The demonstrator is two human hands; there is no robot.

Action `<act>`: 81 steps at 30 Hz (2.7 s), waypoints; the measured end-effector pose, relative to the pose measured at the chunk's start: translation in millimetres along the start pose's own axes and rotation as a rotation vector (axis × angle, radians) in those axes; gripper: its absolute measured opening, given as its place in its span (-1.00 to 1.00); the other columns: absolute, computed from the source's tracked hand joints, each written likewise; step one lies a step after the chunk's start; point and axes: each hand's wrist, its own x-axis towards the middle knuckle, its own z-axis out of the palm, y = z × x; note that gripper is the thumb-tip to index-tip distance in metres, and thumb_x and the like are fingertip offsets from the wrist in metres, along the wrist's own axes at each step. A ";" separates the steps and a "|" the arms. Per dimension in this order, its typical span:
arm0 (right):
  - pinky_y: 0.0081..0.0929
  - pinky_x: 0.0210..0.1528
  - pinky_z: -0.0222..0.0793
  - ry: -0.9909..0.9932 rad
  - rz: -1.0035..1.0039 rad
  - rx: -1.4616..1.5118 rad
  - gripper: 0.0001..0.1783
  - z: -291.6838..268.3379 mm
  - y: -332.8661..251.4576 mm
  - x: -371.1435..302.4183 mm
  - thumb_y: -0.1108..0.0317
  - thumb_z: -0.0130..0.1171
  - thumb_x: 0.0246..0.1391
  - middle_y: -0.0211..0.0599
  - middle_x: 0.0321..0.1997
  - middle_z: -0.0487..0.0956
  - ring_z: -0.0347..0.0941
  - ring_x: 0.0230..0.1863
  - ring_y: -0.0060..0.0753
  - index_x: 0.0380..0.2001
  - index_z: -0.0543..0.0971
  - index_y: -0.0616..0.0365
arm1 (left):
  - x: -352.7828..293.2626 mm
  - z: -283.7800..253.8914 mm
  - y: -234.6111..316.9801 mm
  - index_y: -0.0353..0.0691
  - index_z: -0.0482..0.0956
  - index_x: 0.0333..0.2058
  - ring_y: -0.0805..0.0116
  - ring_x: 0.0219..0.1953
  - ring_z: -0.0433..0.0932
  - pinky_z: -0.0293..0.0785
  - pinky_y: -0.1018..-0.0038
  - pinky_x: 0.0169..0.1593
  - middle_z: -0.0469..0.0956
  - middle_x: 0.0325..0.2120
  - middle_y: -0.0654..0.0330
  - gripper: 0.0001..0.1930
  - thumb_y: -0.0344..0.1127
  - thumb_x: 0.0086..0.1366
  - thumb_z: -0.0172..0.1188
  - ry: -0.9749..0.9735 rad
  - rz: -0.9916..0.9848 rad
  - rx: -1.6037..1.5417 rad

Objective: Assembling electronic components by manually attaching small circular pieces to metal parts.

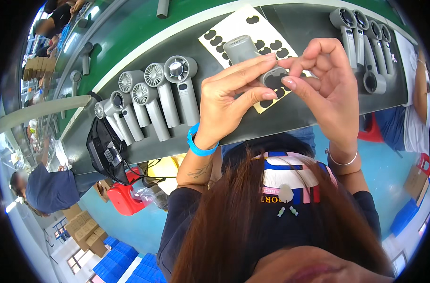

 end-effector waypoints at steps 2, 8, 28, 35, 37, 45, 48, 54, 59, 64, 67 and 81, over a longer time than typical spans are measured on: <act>-0.57 -0.06 0.50 0.002 0.002 -0.007 -0.60 0.7 0.4 -0.2 0.76 0.13 -0.03 -0.27 -0.30 0.47 0.48 -0.05 -0.40 -0.16 0.27 0.23 | -0.2 -0.2 -1.4 -0.32 0.57 -0.05 0.40 -0.25 0.62 0.61 0.55 -0.20 0.52 -0.02 -0.01 -0.60 -0.63 0.08 0.25 0.004 0.020 0.016; -0.57 -0.06 0.50 0.008 0.008 -0.028 -0.61 1.4 -0.6 -0.7 0.74 0.14 -0.03 -0.28 -0.30 0.48 0.48 -0.05 -0.41 -0.16 0.28 0.22 | -0.4 1.4 -1.6 -0.31 0.58 -0.06 0.39 -0.22 0.61 0.61 0.54 -0.19 0.53 -0.04 -0.01 -0.61 -0.63 0.08 0.25 0.017 0.032 0.021; -0.63 -0.14 0.46 0.078 0.014 -0.260 -0.59 4.2 -8.2 -10.0 0.65 0.15 0.01 -0.36 -0.38 0.53 0.53 -0.11 -0.47 -0.09 0.27 0.19 | -3.7 10.3 0.7 -0.39 0.55 -0.06 0.30 -0.13 0.56 0.63 0.43 -0.12 0.51 -0.04 -0.07 -0.65 -0.62 0.12 0.23 0.024 -0.028 0.000; -0.61 -0.16 0.46 0.126 -0.077 -0.425 -0.53 5.8 -7.0 -10.2 0.63 0.21 -0.03 -0.33 -0.37 0.54 0.53 -0.19 -0.53 -0.07 0.27 0.21 | -3.6 13.2 1.0 -0.32 0.60 -0.11 0.37 -0.16 0.58 0.61 0.54 -0.17 0.56 -0.09 0.01 -0.67 -0.56 0.09 0.29 0.064 -0.005 0.023; -0.59 -0.17 0.46 0.108 -0.108 -0.488 -0.51 5.5 -4.3 -8.2 0.61 0.25 -0.06 -0.31 -0.35 0.53 0.51 -0.19 -0.54 -0.07 0.27 0.22 | -7.7 10.0 -1.8 -0.33 0.60 -0.11 0.37 -0.16 0.58 0.61 0.54 -0.17 0.56 -0.10 0.01 -0.67 -0.56 0.09 0.29 0.078 0.006 0.034; -0.36 -0.03 0.38 -0.119 -0.192 -0.692 -0.63 -15.5 66.8 22.0 0.35 0.27 -0.02 -0.17 0.05 0.46 0.43 0.00 -0.10 -0.12 0.47 0.18 | 37.3 -45.2 16.4 -0.36 0.62 -0.31 0.49 -0.24 0.58 0.52 0.63 -0.26 0.62 -0.23 0.08 -0.79 -0.54 0.02 0.37 0.157 -0.035 0.184; -0.12 0.30 0.08 -0.265 -0.305 -1.118 -0.42 -7.0 117.1 24.1 0.20 0.21 0.05 -0.14 0.34 0.18 0.11 0.33 -0.04 0.14 0.35 0.04 | 100.6 -61.0 -4.7 -0.33 0.65 -0.32 0.61 -0.40 0.57 0.48 0.67 -0.36 0.66 -0.35 0.20 -0.81 -0.47 0.04 0.37 0.072 0.093 0.506; -0.11 0.38 -0.10 -0.195 -0.195 -0.978 -0.45 -10.1 118.5 38.1 0.21 0.10 0.14 -0.13 0.36 0.14 0.04 0.37 -0.06 0.19 0.32 0.05 | 225.7 -125.4 -108.9 -0.25 0.65 -0.27 0.23 -0.39 0.65 0.53 0.46 -0.26 0.65 -0.37 0.10 -0.75 -0.37 0.03 0.36 -0.029 0.428 1.113; -0.24 0.18 0.24 0.127 -0.181 -0.718 -0.71 -42.1 111.8 23.5 0.43 0.11 0.11 -0.24 0.09 0.48 0.35 0.15 -0.12 -0.07 0.52 0.15 | 251.1 -87.3 -105.0 -0.13 0.47 0.04 0.02 -0.03 0.48 0.47 0.22 -0.03 0.23 0.24 0.11 -0.49 -0.39 0.05 0.29 -0.277 0.335 1.443; -0.22 0.16 0.24 0.120 -0.265 -0.739 -0.72 -43.3 130.1 23.9 0.42 0.14 0.08 -0.19 0.05 0.49 0.36 0.12 -0.10 -0.10 0.53 0.18 | 227.4 59.8 -89.7 -0.16 0.48 -0.05 0.06 0.04 0.42 0.41 0.32 0.07 0.43 0.05 0.09 -0.61 -0.46 0.08 0.17 -0.578 0.881 0.973; -0.16 0.13 0.22 0.055 -0.273 -0.787 -0.76 -40.7 128.2 25.0 0.41 0.16 0.05 -0.06 -0.11 0.49 0.34 0.02 0.02 -0.18 0.55 0.20 | 200.6 132.3 -103.0 -0.17 0.49 -0.20 0.23 -0.06 0.48 0.42 0.40 -0.02 0.49 -0.15 0.20 -0.76 -0.43 0.11 0.09 -0.791 1.059 0.849; -0.18 0.21 0.16 0.056 -0.346 -0.854 -0.68 -35.6 138.6 20.8 0.44 0.11 0.05 -0.15 0.03 0.41 0.28 0.16 -0.06 -0.08 0.47 0.18 | 179.5 71.7 -65.2 -0.18 0.47 -0.28 0.21 -0.17 0.47 0.44 0.37 -0.16 0.49 -0.19 0.22 -0.67 -0.40 -0.09 0.33 -0.415 0.990 0.793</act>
